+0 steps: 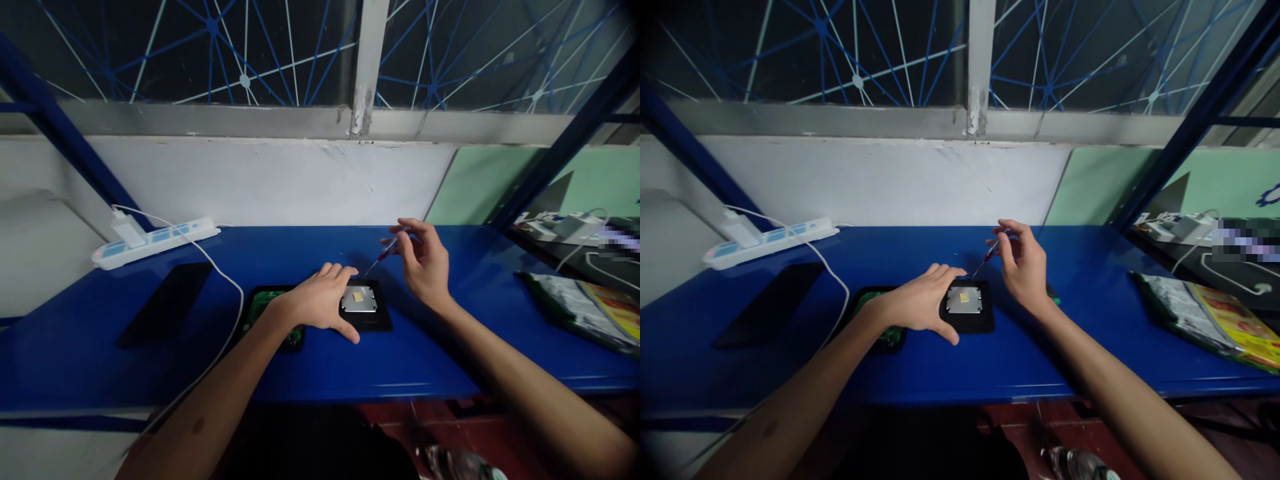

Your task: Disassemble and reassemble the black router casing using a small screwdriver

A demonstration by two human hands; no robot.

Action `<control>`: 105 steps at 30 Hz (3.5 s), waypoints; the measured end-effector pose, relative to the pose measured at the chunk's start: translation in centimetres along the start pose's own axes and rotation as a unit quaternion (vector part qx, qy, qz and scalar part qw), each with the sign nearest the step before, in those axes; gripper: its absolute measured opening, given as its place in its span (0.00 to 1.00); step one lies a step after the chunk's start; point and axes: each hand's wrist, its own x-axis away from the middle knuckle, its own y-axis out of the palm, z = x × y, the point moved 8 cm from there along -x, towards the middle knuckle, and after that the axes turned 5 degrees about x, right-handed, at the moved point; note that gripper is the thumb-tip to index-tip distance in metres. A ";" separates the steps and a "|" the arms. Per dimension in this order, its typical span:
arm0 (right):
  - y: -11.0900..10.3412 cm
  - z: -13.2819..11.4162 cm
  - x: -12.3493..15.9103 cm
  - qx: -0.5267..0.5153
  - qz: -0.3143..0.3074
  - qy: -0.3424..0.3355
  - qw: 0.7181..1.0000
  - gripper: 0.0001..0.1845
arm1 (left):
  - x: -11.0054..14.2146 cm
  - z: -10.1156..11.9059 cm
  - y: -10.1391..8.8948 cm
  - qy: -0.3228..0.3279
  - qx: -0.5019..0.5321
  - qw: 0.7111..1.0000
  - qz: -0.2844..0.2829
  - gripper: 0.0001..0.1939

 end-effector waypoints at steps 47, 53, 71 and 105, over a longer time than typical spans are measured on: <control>-0.1 0.0 0.0 -0.041 0.007 -0.013 0.999 0.14 | -0.5 -2.3 -1.7 -0.053 -0.086 0.987 0.124 0.39; 0.3 -1.8 1.0 -0.002 -0.052 -0.051 0.997 0.14 | -0.5 -2.5 -1.6 -0.063 -0.098 0.987 0.115 0.41; 1.5 -2.8 1.3 0.062 -0.131 -0.083 0.986 0.13 | 0.5 0.5 -1.6 -0.021 -0.093 0.994 0.059 0.49; 0.8 -2.8 1.5 -0.052 -0.127 -0.016 0.990 0.17 | 0.3 0.8 -0.4 -0.027 -0.109 0.993 0.026 0.52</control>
